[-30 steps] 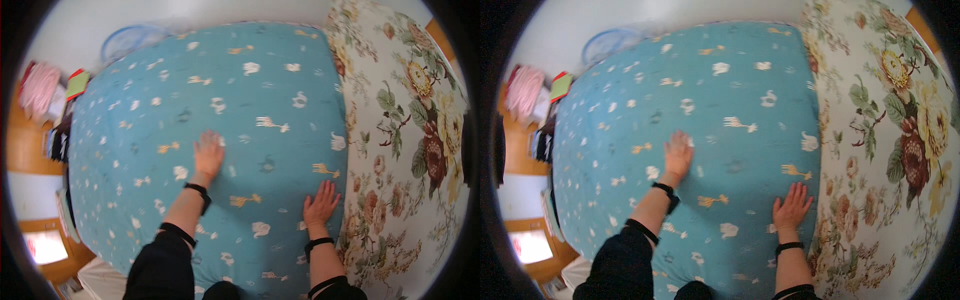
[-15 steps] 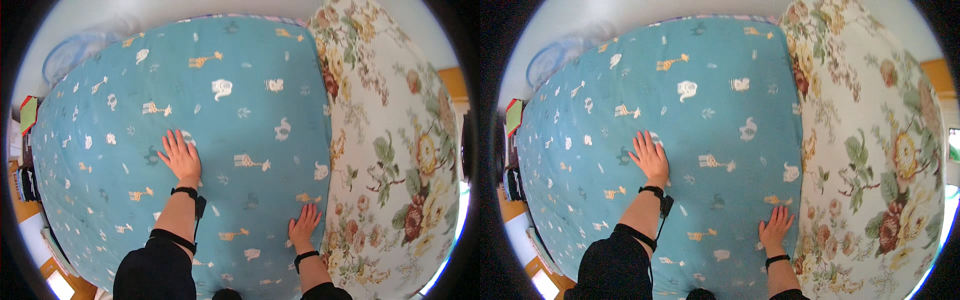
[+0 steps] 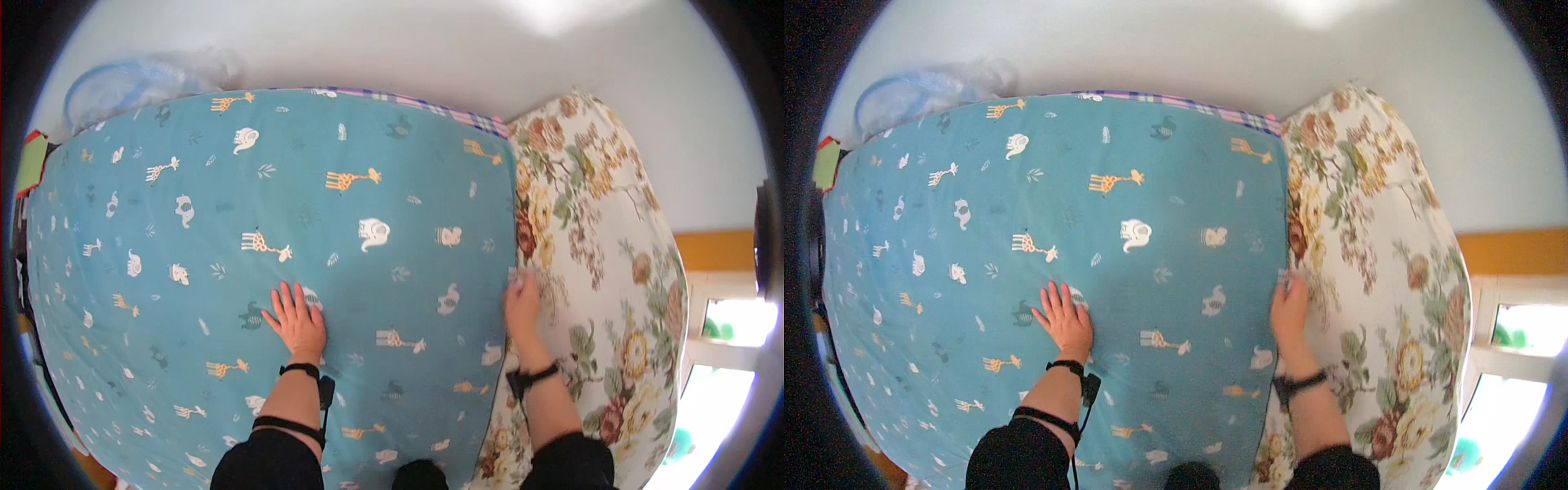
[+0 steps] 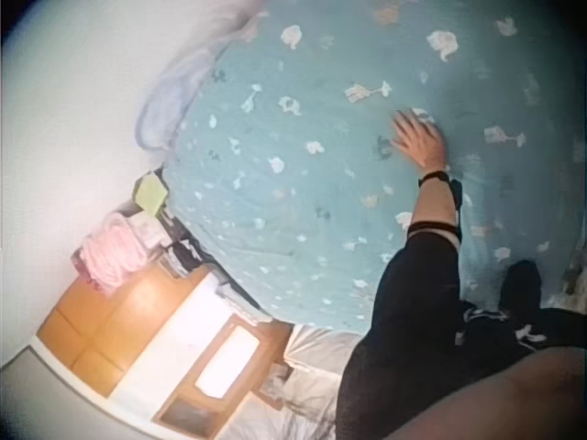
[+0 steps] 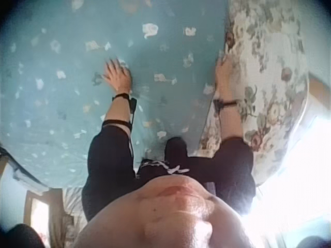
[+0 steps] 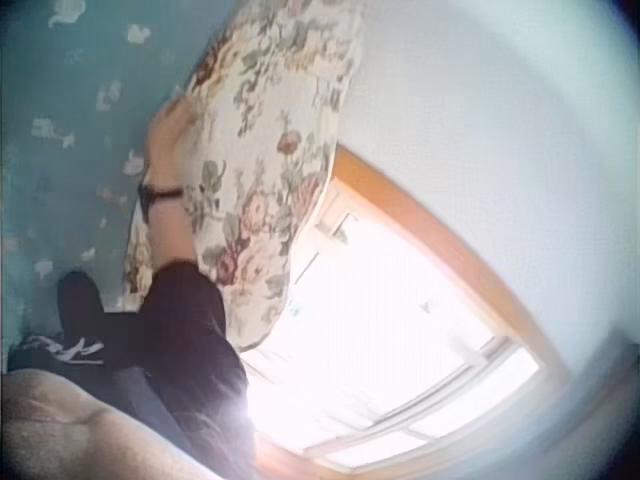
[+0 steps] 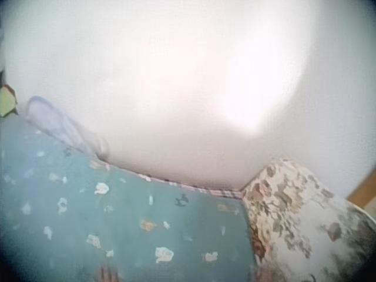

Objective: The person tidies a bedroom by moving a fan, organizing pillows, smoothing out the bedsheets, and placing books on the bed.

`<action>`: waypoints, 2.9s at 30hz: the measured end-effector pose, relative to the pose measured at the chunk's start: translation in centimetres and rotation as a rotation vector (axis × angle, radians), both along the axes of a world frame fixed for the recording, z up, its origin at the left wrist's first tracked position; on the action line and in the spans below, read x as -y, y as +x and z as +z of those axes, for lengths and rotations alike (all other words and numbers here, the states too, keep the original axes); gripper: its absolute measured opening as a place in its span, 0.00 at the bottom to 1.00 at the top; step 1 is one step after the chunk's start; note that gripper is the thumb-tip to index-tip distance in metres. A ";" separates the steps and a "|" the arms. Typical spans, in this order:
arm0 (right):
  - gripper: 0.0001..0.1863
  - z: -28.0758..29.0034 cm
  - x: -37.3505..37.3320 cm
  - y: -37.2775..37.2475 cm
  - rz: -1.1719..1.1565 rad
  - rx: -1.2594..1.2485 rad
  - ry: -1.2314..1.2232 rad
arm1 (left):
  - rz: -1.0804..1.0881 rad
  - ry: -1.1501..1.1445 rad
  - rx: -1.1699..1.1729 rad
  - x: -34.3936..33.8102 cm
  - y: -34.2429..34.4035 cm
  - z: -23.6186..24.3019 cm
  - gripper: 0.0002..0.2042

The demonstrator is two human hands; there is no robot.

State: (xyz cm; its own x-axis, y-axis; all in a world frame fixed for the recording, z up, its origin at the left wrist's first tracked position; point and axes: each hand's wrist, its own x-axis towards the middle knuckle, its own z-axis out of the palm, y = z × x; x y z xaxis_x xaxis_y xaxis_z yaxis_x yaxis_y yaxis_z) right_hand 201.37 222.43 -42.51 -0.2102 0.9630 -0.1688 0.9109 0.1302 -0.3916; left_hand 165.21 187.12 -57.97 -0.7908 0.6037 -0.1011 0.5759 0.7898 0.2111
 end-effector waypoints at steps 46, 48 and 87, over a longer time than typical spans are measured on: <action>0.21 9.3 46.1 -1.5 0.528 -0.393 -1.608 | 0.531 0.650 0.888 27.3 8.4 18.2 0.35; 0.20 11.0 48.0 -1.2 0.557 -0.365 -1.866 | 0.797 0.817 1.071 33.4 10.2 21.0 0.35; 0.36 -5.4 0.8 -4.3 0.692 0.189 0.331 | -0.031 0.071 -0.131 6.6 4.4 5.8 0.33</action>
